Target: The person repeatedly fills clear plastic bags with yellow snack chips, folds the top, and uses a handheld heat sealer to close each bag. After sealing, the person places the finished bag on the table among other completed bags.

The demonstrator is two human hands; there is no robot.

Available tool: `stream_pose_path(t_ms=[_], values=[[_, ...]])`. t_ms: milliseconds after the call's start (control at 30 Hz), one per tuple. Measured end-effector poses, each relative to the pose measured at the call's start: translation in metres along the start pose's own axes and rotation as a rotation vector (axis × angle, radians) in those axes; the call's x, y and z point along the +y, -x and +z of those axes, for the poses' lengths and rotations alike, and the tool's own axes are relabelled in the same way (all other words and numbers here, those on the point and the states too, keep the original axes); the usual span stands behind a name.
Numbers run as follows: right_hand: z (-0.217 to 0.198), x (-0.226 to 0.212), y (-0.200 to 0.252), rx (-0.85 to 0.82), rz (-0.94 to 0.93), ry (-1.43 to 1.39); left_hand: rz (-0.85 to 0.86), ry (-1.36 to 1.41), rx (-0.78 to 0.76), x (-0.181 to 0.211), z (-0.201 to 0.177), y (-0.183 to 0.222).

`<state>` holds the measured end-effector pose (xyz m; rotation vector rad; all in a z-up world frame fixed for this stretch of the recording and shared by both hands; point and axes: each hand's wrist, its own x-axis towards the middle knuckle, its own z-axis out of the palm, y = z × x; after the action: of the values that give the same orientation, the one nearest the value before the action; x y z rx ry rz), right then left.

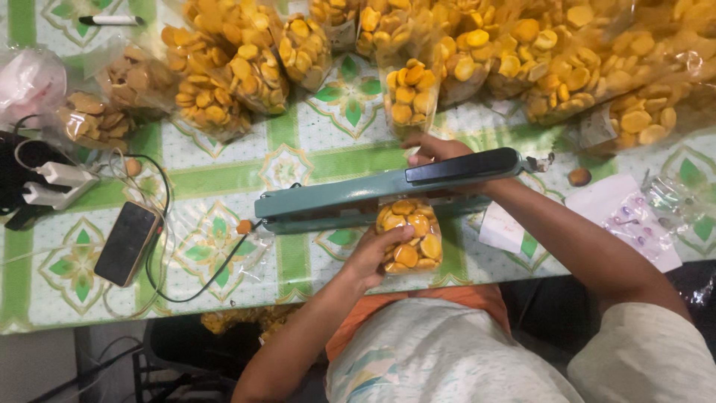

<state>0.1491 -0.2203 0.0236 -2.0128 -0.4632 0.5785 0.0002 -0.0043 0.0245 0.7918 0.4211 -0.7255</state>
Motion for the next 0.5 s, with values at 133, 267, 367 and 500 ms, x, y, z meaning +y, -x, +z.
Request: stream_pose_path(t_ms=[133, 267, 367, 500], values=[[-0.008, -0.006, -0.015, -0.146, 0.064, -0.272, 0.006, 0.007, -0.013, -0.001, -0.001, 0.0], [-0.015, -0.022, -0.017, -0.359, 0.0, -0.015, 0.016, 0.011, -0.026, 0.001, 0.0, 0.0], [-0.015, -0.035, -0.014, -0.413, 0.183, 0.013, 0.004, 0.019, -0.012, 0.002, 0.0, 0.001], [-0.007, -0.045, -0.02, -0.367, 0.069, 0.091, 0.002, 0.014, -0.034, 0.004, 0.0, 0.002]])
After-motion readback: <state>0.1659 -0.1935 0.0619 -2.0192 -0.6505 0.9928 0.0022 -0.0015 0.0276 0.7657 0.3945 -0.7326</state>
